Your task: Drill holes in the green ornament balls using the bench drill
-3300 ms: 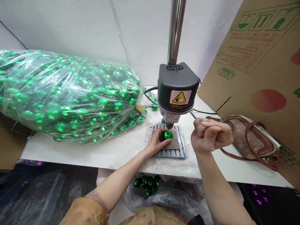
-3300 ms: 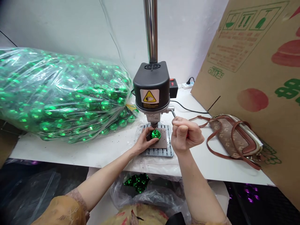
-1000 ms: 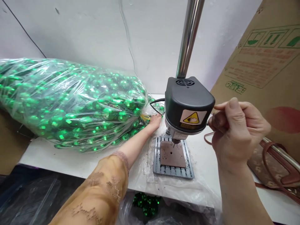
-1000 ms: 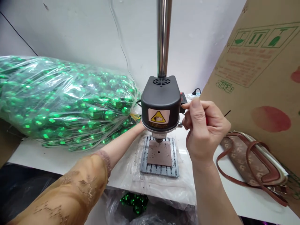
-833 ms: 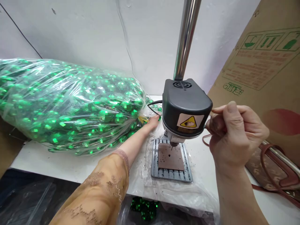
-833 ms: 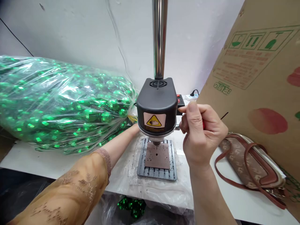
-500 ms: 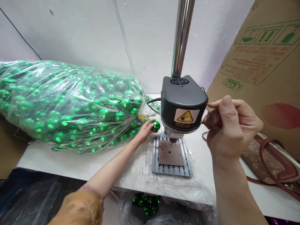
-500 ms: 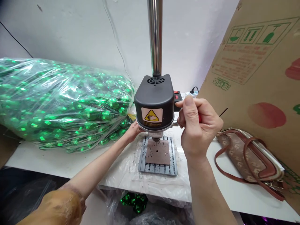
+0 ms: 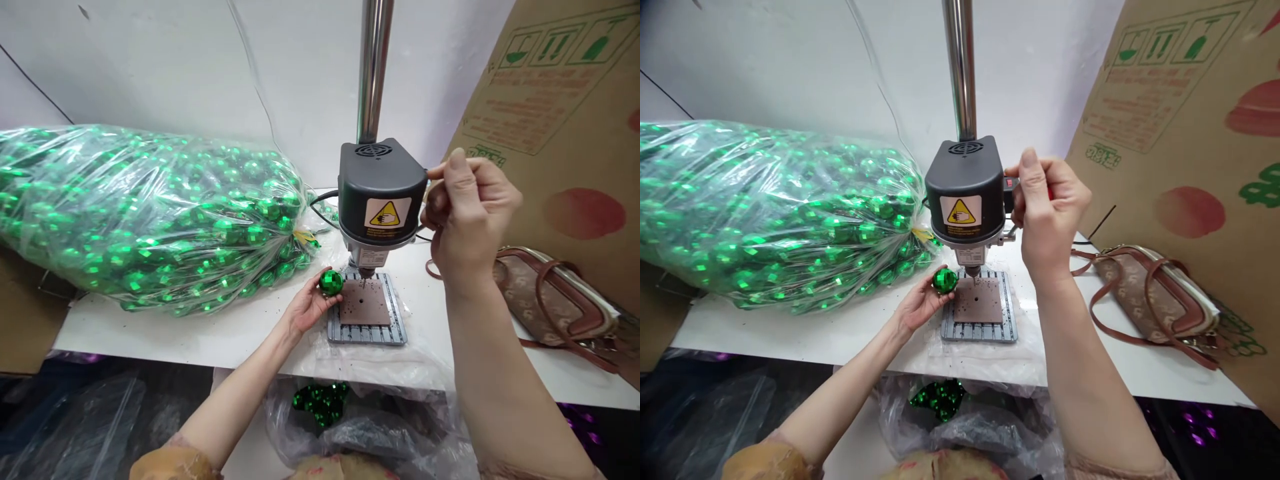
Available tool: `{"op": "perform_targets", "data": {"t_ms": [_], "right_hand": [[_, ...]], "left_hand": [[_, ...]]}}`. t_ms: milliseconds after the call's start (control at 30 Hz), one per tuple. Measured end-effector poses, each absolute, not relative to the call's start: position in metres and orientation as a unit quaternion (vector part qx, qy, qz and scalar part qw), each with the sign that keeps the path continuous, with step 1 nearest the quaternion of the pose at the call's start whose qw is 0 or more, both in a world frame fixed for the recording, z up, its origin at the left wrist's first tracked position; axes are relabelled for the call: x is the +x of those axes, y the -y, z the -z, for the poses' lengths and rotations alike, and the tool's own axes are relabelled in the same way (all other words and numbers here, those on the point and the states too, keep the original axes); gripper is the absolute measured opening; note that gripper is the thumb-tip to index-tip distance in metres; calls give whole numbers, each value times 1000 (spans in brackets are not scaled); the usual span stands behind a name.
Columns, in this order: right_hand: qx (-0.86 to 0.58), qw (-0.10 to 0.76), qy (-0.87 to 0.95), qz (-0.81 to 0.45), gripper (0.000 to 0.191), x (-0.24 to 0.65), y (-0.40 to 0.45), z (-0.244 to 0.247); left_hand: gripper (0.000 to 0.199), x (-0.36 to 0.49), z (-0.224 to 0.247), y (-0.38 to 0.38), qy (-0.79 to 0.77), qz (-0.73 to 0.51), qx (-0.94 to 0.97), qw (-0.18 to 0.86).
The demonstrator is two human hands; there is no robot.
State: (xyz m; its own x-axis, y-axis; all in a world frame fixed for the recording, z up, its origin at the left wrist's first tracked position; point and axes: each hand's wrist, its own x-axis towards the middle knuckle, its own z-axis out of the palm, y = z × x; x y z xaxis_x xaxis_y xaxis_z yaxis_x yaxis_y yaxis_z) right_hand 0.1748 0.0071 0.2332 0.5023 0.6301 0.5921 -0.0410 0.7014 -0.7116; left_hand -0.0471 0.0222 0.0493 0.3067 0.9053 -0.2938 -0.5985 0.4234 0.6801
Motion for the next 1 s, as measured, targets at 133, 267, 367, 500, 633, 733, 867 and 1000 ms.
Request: {"op": "perform_targets", "data": {"t_ms": [133, 267, 367, 500, 633, 733, 867, 1000], "right_hand": [[-338, 779, 464, -253, 35, 181, -20, -239], [-345, 774, 460, -263, 43, 183, -28, -239], [-343, 776, 465, -255, 53, 182, -30, -237], [-347, 774, 476, -233, 57, 183, -35, -234], [-355, 768, 483, -225, 55, 186, -39, -233], [-355, 767, 484, -227, 53, 187, -40, -233], [-353, 772, 477, -228, 52, 185, -38, -234], [-350, 773, 479, -223, 53, 184, -37, -234]], "left_hand": [[52, -52, -50, -11, -338, -472, 306, 755], [60, -50, -48, -5, -387, -467, 391, 692], [63, -44, -44, -8, -405, -468, 446, 647], [61, -37, -38, -18, -411, -451, 491, 622], [56, -31, -31, -25, -392, -453, 509, 618], [57, -26, -28, -28, -390, -442, 528, 611], [61, -20, -26, -26, -410, -421, 569, 574], [61, -13, -26, -22, -440, -412, 617, 506]]}}
